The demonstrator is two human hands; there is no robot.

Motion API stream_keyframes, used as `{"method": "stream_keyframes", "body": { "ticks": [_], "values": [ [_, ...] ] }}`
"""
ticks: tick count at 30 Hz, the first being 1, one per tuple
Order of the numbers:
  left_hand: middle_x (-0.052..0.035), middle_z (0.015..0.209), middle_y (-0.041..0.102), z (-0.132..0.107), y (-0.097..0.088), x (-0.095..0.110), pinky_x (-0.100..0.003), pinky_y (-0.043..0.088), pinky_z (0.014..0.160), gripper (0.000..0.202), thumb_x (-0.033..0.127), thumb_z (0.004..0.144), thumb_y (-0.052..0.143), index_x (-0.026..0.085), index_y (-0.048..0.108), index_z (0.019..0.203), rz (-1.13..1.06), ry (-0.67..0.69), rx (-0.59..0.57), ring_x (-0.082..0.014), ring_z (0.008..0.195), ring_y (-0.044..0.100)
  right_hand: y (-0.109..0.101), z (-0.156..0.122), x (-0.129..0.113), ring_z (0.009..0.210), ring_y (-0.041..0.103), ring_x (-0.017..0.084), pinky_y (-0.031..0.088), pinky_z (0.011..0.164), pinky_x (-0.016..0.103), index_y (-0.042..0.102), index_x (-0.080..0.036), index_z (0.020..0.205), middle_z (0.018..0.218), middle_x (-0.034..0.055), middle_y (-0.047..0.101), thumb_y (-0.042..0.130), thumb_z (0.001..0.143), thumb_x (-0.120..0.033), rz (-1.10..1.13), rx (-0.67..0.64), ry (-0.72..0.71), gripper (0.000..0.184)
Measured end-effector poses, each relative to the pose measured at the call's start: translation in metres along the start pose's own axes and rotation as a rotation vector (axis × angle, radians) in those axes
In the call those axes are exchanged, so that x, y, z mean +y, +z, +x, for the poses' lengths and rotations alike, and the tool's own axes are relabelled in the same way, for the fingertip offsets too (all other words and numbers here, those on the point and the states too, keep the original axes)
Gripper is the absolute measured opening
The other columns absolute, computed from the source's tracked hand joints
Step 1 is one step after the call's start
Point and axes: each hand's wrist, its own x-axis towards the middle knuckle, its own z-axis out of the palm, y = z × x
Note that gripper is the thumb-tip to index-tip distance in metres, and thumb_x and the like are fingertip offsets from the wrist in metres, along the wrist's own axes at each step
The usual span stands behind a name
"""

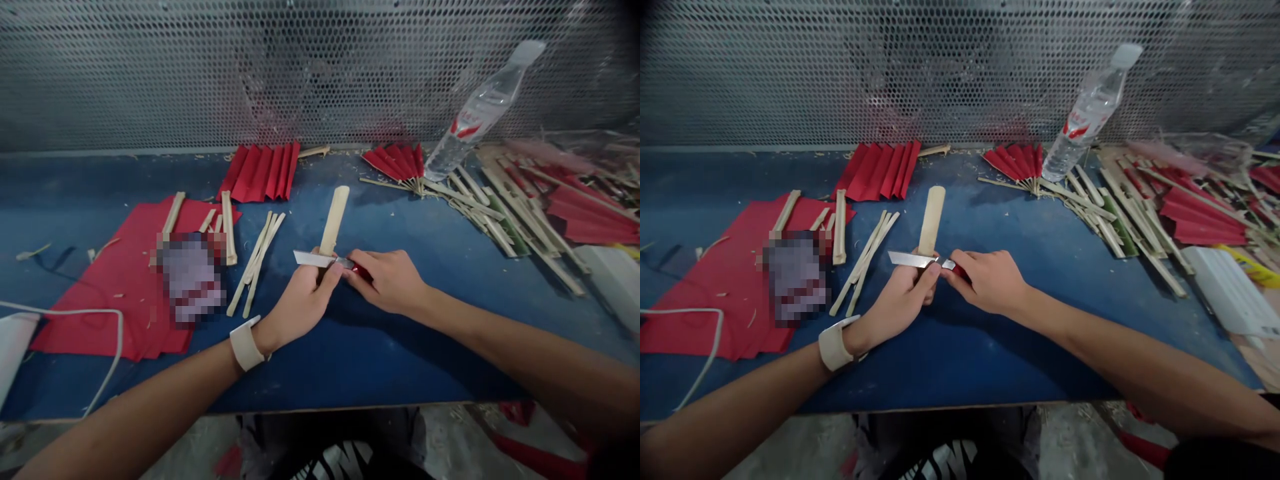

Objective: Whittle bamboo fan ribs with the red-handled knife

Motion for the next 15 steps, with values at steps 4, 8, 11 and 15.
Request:
{"method": "stream_keyframes", "body": {
  "ticks": [4, 8, 11, 15],
  "values": [
    [0.0003, 0.072, 0.049, 0.0, -0.002, 0.002, -0.029, 0.042, 0.061, 0.039, 0.053, 0.109, 0.044, 0.017, 0.06, 0.103, -0.01, 0.007, -0.064, -0.014, 0.065, 0.048, -0.003, 0.001, 0.002, 0.058, 0.054, 0.015, 0.027, 0.057, 0.03, 0.065, -0.018, 0.098, 0.071, 0.0046, 0.069, 0.031, 0.11, -0.055, 0.064, -0.04, 0.001, 0.052],
    [-0.0002, 0.076, 0.05, 0.0, -0.004, 0.006, -0.029, 0.039, 0.059, 0.039, 0.053, 0.11, 0.04, 0.018, 0.053, 0.099, 0.043, 0.021, -0.108, -0.013, 0.066, 0.045, -0.007, 0.003, 0.003, 0.059, 0.055, 0.015, 0.029, 0.058, 0.029, 0.064, -0.018, 0.095, 0.069, 0.0034, 0.066, 0.032, 0.109, -0.058, 0.128, -0.046, 0.002, 0.053],
    [0.0004, 0.075, 0.049, 0.001, -0.005, 0.007, -0.029, 0.039, 0.06, 0.038, 0.052, 0.111, 0.038, 0.02, 0.049, 0.092, 0.095, 0.037, -0.124, -0.013, 0.065, 0.045, -0.013, 0.006, 0.004, 0.058, 0.055, 0.015, 0.032, 0.058, 0.028, 0.063, -0.018, 0.094, 0.067, 0.002, 0.063, 0.034, 0.109, -0.059, 0.233, -0.077, -0.025, 0.053],
    [0.001, 0.073, 0.049, 0.003, -0.006, 0.008, -0.031, 0.044, 0.067, 0.035, 0.048, 0.111, 0.038, 0.02, 0.052, 0.094, 0.185, 0.057, -0.111, -0.0148, 0.067, 0.049, -0.026, 0.012, 0.01, 0.056, 0.059, 0.012, 0.041, 0.06, 0.025, 0.063, -0.018, 0.091, 0.068, 0.0006, 0.067, 0.042, 0.108, -0.059, 0.505, -0.237, -0.025, 0.049]
  ]
}}
